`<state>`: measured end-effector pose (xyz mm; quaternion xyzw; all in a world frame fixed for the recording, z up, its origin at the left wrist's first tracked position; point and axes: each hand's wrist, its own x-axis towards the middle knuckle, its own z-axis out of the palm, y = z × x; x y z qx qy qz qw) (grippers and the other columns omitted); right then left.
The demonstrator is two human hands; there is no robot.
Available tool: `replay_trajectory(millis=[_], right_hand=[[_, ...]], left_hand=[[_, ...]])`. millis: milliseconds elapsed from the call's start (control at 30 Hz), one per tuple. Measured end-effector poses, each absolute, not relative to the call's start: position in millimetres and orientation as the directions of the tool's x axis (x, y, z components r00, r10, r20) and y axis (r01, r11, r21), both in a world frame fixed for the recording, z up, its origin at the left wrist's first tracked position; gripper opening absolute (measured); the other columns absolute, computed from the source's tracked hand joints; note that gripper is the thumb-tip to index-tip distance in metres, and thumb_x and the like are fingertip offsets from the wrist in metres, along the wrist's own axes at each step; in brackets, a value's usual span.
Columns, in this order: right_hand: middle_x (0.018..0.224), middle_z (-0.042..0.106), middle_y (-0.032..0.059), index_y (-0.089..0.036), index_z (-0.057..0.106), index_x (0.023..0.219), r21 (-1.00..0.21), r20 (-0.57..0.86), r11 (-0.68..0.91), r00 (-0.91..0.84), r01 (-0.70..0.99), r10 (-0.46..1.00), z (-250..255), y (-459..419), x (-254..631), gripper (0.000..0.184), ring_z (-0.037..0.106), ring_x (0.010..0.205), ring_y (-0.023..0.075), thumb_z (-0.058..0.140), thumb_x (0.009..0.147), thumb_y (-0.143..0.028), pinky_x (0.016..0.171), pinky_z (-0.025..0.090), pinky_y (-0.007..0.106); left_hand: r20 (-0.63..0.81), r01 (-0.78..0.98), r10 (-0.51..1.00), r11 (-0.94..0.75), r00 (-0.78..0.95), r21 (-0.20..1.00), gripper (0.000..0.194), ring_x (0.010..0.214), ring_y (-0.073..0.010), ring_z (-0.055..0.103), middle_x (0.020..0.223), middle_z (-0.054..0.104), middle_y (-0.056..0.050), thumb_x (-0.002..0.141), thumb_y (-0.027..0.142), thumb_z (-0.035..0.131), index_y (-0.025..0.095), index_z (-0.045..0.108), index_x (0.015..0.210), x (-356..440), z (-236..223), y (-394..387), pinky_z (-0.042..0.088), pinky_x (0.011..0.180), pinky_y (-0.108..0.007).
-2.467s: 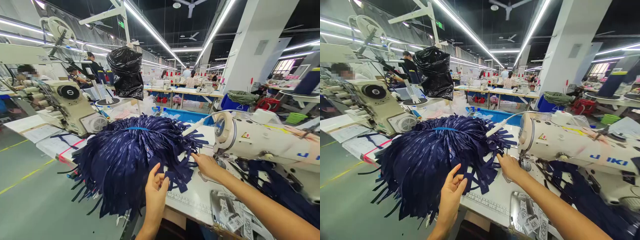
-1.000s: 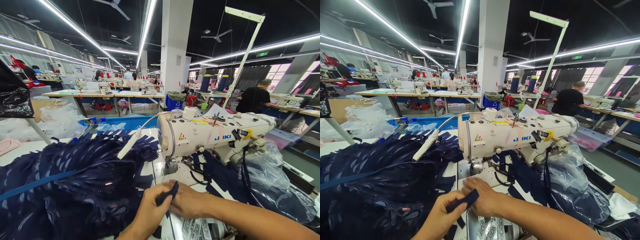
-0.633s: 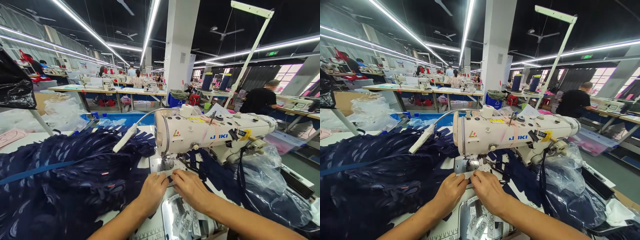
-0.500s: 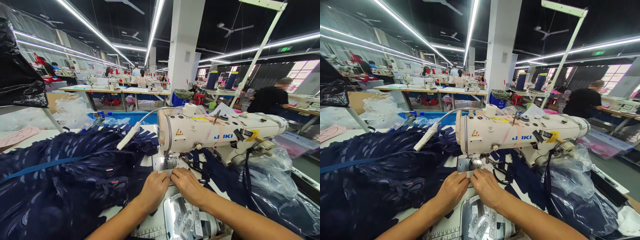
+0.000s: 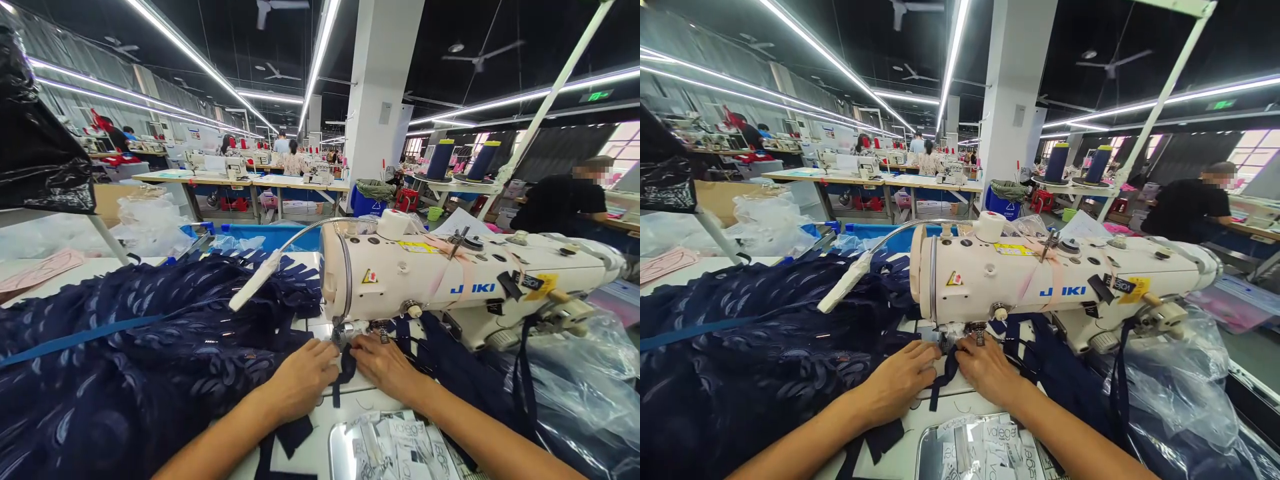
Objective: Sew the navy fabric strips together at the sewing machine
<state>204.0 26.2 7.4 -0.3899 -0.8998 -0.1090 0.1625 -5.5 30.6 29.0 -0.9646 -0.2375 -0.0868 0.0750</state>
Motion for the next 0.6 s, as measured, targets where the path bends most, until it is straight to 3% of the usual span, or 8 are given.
replay_trajectory(millis=[167,300,400,500,600], right_hand=[[0.097,0.063,0.0089,-0.016,0.063,0.082,0.007,0.293,0.528,-0.507,0.849,0.811,7,19,192,0.023,0.058,0.087,0.0213,0.046,0.081,-0.001,0.082,0.042,0.038],[0.106,0.062,0.0089,-0.017,0.063,0.088,-0.026,0.258,0.553,-0.529,0.833,0.809,5,22,193,0.024,0.058,0.093,0.0221,0.044,0.084,-0.003,0.087,0.042,0.041],[0.11,0.062,0.0099,-0.016,0.064,0.092,-0.033,0.247,0.606,-0.581,0.795,0.775,6,25,198,0.024,0.058,0.097,0.0231,0.044,0.085,-0.004,0.085,0.045,0.04],[0.114,0.06,0.012,-0.016,0.063,0.097,-0.035,0.231,0.627,-0.604,0.778,0.762,7,27,202,0.027,0.059,0.097,0.0236,0.045,0.083,-0.003,0.081,0.048,0.039],[0.117,0.059,0.0129,-0.016,0.062,0.102,-0.047,0.225,0.644,-0.62,0.763,0.751,7,28,204,0.029,0.059,0.099,0.0239,0.045,0.082,-0.003,0.078,0.05,0.038]], left_hand=[[0.172,0.501,0.5,-0.864,0.849,0.043,0.019,0.102,-0.02,0.054,0.108,0.057,-0.008,0.072,0.006,0.058,0.015,0.055,0.088,-6,21,38,0.04,0.091,-0.032],[0.252,0.582,0.58,-0.81,0.775,0.075,0.015,0.101,-0.019,0.056,0.109,0.058,-0.009,0.08,0.004,0.047,0.015,0.056,0.085,-7,18,38,0.038,0.094,-0.036],[0.226,0.63,0.625,-0.775,0.747,0.061,0.018,0.108,-0.0228,0.053,0.116,0.056,-0.012,0.083,0.012,0.049,0.016,0.058,0.099,-6,21,36,0.035,0.095,-0.044],[0.179,0.657,0.653,-0.753,0.736,0.049,0.033,0.114,-0.0284,0.047,0.124,0.05,-0.016,0.085,0.026,0.053,0.021,0.052,0.117,-5,25,32,0.033,0.094,-0.052],[0.141,0.663,0.663,-0.746,0.735,0.057,0.042,0.117,-0.0319,0.044,0.127,0.048,-0.018,0.084,0.039,0.053,0.025,0.048,0.124,-5,27,30,0.033,0.091,-0.055]])
